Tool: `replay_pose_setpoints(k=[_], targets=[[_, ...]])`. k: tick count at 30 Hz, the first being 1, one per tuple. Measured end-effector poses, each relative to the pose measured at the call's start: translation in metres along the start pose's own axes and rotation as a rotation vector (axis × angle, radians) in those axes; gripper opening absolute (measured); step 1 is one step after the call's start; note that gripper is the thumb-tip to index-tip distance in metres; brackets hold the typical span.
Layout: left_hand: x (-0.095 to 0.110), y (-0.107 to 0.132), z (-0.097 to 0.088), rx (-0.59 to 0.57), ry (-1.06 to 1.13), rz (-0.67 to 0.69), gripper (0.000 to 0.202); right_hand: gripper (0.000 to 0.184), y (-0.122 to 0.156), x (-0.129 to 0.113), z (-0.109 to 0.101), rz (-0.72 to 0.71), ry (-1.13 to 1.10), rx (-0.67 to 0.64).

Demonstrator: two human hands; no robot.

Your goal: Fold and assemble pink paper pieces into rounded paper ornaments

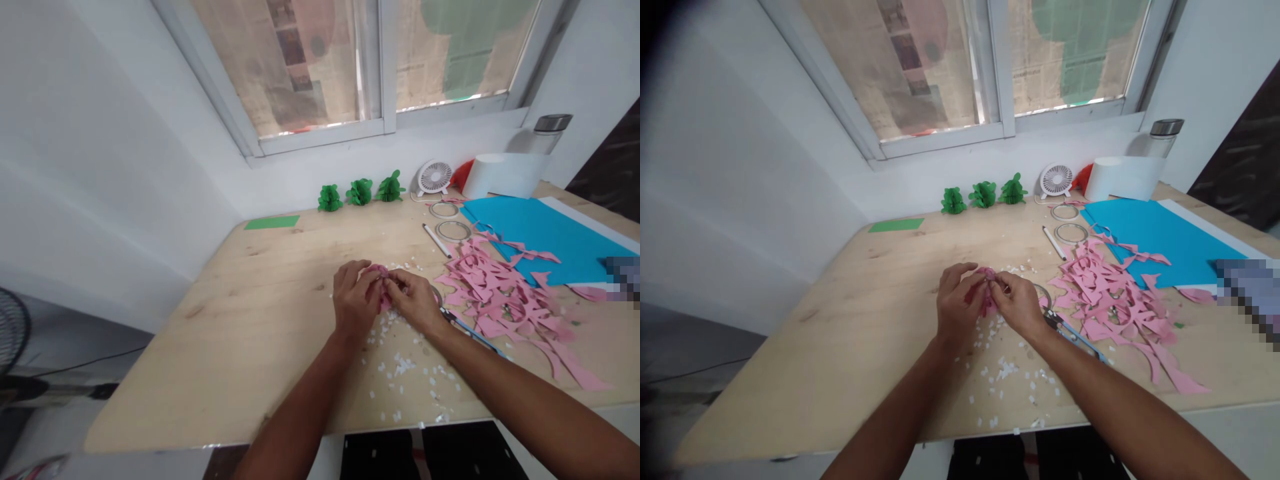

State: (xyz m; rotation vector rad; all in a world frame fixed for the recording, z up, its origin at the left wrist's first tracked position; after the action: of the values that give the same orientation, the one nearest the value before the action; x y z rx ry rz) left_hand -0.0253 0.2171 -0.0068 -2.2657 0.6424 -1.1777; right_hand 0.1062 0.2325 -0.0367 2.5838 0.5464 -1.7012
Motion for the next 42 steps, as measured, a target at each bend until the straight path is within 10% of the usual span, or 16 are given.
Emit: replay_pose_setpoints(k=[20, 29, 37, 42], targets=[[0.011, -0.001, 0.003, -0.001, -0.154, 0.105, 0.006, 0.016, -0.003, 0.011, 0.001, 0.056, -0.171, 0.017], [-0.016, -0.001, -0.025, 0.185, 0.001, -0.186, 0.002, 0.022, -0.009, 0.029, -0.003, 0.109, -0.412, 0.109], [0.026, -0.001, -0.004, 0.03, -0.253, 0.256, 0.009, 0.021, -0.007, 0.022, -0.003, 0.082, -0.339, 0.072], [0.02, -0.001, 0.003, 0.025, -0.38, 0.19, 0.007, 0.02, -0.005, 0.016, 0.0, 0.056, -0.214, 0.015]])
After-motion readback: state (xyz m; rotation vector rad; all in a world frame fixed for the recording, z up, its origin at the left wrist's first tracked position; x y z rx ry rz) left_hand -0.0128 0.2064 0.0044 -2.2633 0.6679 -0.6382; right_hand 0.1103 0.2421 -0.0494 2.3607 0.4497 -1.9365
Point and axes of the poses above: each hand's wrist, its own y-axis away from the middle knuckle, its own z-axis out of the palm, x = y × z, the point moved 6 cm from there along -y, towards the middle knuckle, and after that the axes turned 12 degrees about -x, right-handed, at the moved point
